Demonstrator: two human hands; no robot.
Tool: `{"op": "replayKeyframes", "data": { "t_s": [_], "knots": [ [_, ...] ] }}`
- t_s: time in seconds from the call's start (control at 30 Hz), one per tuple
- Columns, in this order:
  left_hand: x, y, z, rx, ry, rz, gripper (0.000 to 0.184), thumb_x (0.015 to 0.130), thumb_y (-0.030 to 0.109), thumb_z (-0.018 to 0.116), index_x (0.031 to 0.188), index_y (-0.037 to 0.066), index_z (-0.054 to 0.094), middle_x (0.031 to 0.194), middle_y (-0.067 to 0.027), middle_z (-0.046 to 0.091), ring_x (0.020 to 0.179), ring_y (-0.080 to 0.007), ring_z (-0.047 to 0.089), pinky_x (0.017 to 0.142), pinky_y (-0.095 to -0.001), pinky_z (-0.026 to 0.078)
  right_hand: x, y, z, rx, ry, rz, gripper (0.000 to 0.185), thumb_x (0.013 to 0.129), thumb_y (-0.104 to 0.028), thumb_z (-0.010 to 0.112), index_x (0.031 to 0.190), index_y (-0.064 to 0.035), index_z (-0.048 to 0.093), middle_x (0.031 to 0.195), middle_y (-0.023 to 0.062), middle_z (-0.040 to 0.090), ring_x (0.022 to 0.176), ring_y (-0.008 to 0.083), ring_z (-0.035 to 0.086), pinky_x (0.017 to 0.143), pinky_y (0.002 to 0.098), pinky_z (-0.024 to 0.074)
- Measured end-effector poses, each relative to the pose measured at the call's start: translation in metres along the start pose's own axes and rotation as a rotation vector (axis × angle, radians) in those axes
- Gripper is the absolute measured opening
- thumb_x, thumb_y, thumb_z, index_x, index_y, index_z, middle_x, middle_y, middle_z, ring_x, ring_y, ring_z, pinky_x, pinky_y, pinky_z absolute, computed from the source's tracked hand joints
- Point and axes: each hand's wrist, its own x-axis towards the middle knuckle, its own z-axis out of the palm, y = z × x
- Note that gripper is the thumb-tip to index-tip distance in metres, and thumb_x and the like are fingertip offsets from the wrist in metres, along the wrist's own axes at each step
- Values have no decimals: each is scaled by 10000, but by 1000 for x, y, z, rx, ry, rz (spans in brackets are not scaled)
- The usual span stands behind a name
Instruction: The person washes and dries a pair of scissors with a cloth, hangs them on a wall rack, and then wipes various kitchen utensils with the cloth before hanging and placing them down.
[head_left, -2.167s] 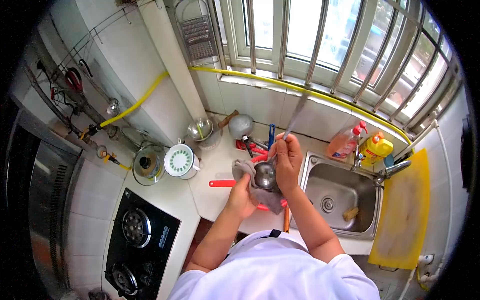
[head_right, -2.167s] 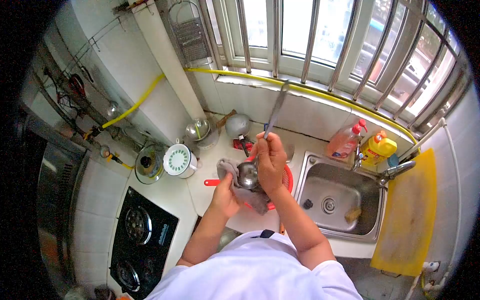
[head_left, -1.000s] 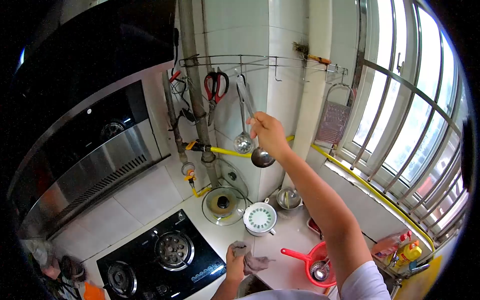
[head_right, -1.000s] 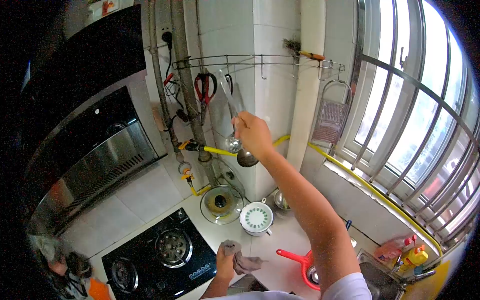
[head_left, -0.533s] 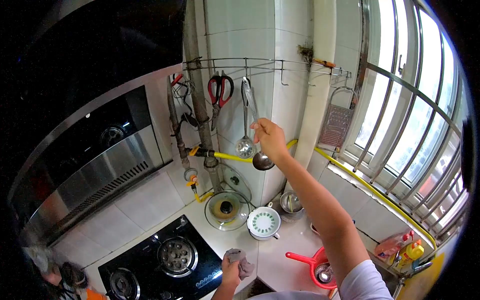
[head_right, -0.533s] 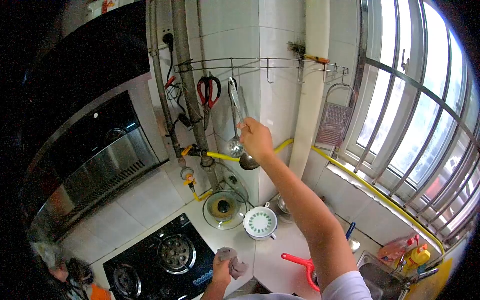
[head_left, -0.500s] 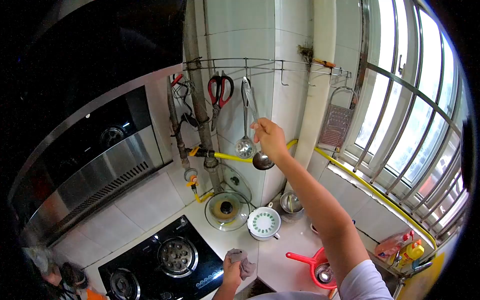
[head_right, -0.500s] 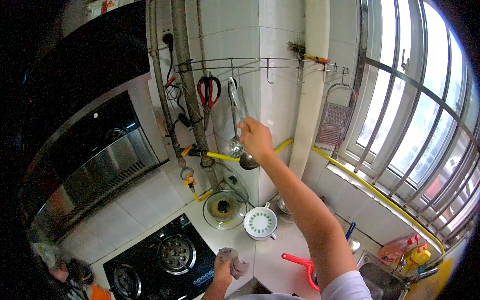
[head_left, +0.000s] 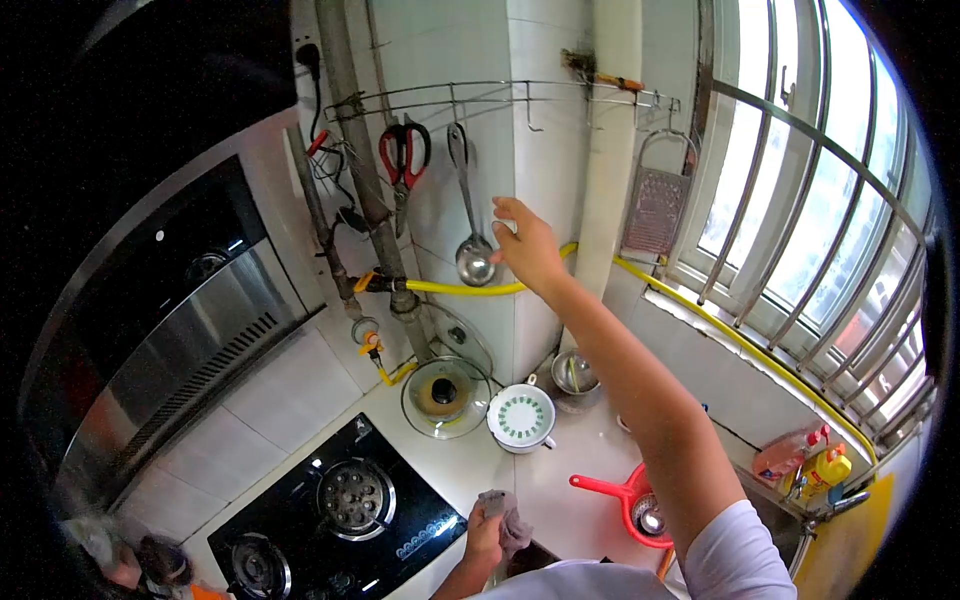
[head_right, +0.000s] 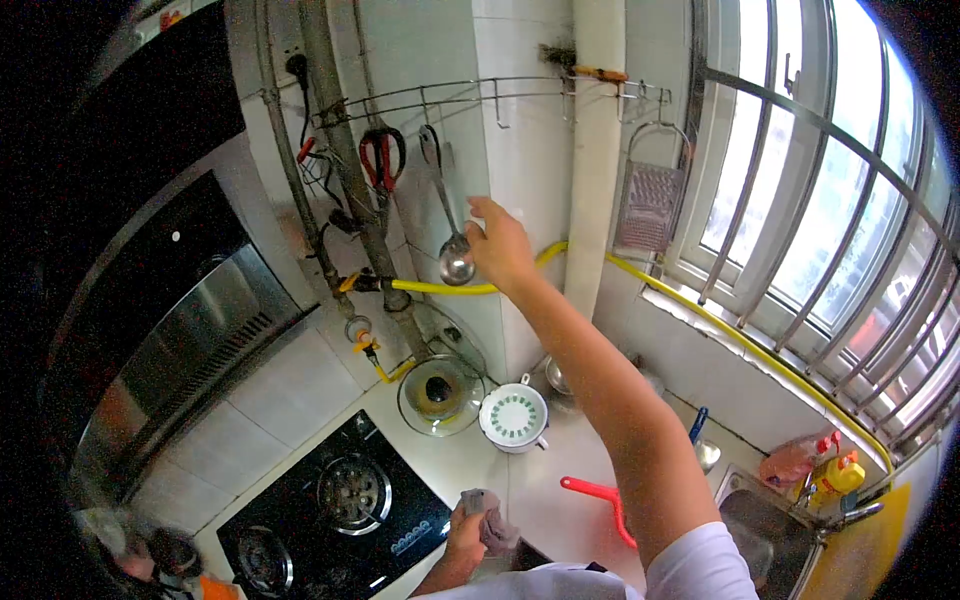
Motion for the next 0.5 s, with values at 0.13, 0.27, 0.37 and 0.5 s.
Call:
{"op": "replayKeyframes", "data": {
  "t_s": [0.13,0.27,0.37,0.5],
  "knots": [
    [0,-12,1,18,32,12,219,823,-1,491,1033,63,499,903,-67,574,794,-183,596,690,-343,535,-48,5,-37,66,-41,13,352,855,-73,523,1201,-35,472,1075,133,575,619,187,636,617,291,496],
    [1,-19,6,54,95,18,230,824,1,496,1042,72,506,960,-64,585,849,-174,591,723,-335,518,-127,25,-92,112,-96,177,274,869,-94,544,1135,-25,534,912,107,602,621,133,606,580,256,505],
    [-7,-18,21,39,205,35,260,800,20,528,1055,66,521,991,-68,581,926,-209,579,790,-355,493,-186,56,-143,72,-89,248,227,880,-75,533,1097,-15,560,841,56,594,654,86,565,570,228,497],
    [-7,-31,24,116,136,37,279,802,54,535,1080,37,521,1013,-95,572,962,-229,566,839,-369,470,-262,78,-227,89,67,513,202,887,-84,523,1070,-16,571,827,25,595,725,68,564,580,210,496]
  ]
}}
